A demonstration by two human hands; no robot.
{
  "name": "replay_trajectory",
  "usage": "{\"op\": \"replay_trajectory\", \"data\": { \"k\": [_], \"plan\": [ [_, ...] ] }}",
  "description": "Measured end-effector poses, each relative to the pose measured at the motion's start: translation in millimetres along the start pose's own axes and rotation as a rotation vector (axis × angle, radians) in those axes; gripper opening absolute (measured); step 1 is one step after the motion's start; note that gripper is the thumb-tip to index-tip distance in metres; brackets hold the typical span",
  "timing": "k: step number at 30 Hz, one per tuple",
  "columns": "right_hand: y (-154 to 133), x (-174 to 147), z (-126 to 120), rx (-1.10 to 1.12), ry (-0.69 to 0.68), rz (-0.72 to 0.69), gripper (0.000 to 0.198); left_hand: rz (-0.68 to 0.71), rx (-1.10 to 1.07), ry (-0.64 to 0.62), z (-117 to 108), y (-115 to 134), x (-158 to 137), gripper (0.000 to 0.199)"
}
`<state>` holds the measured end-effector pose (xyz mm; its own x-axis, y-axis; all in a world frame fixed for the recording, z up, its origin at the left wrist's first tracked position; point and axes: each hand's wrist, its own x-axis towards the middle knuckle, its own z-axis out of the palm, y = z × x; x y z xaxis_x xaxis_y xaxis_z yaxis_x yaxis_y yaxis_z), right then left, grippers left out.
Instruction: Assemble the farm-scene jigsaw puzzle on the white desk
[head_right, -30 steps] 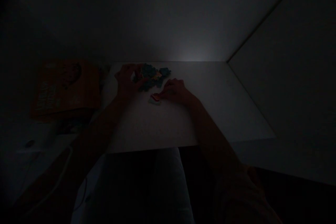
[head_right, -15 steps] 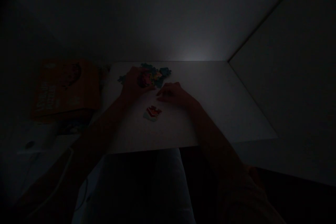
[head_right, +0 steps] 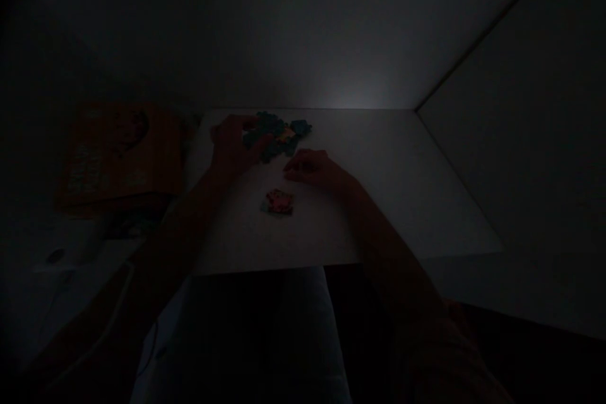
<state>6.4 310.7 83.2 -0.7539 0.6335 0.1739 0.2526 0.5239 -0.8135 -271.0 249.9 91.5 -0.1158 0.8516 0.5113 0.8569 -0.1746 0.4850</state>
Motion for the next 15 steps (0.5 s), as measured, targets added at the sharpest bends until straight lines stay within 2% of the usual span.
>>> {"op": "replay_trajectory", "data": {
  "k": [2, 5, 11, 13, 15],
  "plan": [
    [7.8, 0.5, -1.0, -0.072, 0.135, 0.041, 0.043, -0.075, 0.089, -0.003, 5.6, -10.0, -0.1, 0.073],
    [18.9, 2.5, -3.0, -0.136, 0.248, 0.063, 0.04, -0.049, 0.112, -0.064, 12.1, -18.0, -2.7, 0.071],
    [27.2, 6.2, -5.6, -0.176, 0.254, 0.066, 0.037, -0.062, 0.068, -0.105, 8.9, -12.1, 0.0, 0.044],
    [28.8, 7.4, -5.3, -0.161, 0.28, 0.074, 0.041, -0.07, 0.037, -0.088, 5.7, -12.2, 3.4, 0.042],
    [30.3, 8.2, -4.7, -0.141, 0.299, 0.086, 0.046, -0.054, -0.066, -0.064, 3.1, -13.0, 6.8, 0.05]
  ]
}}
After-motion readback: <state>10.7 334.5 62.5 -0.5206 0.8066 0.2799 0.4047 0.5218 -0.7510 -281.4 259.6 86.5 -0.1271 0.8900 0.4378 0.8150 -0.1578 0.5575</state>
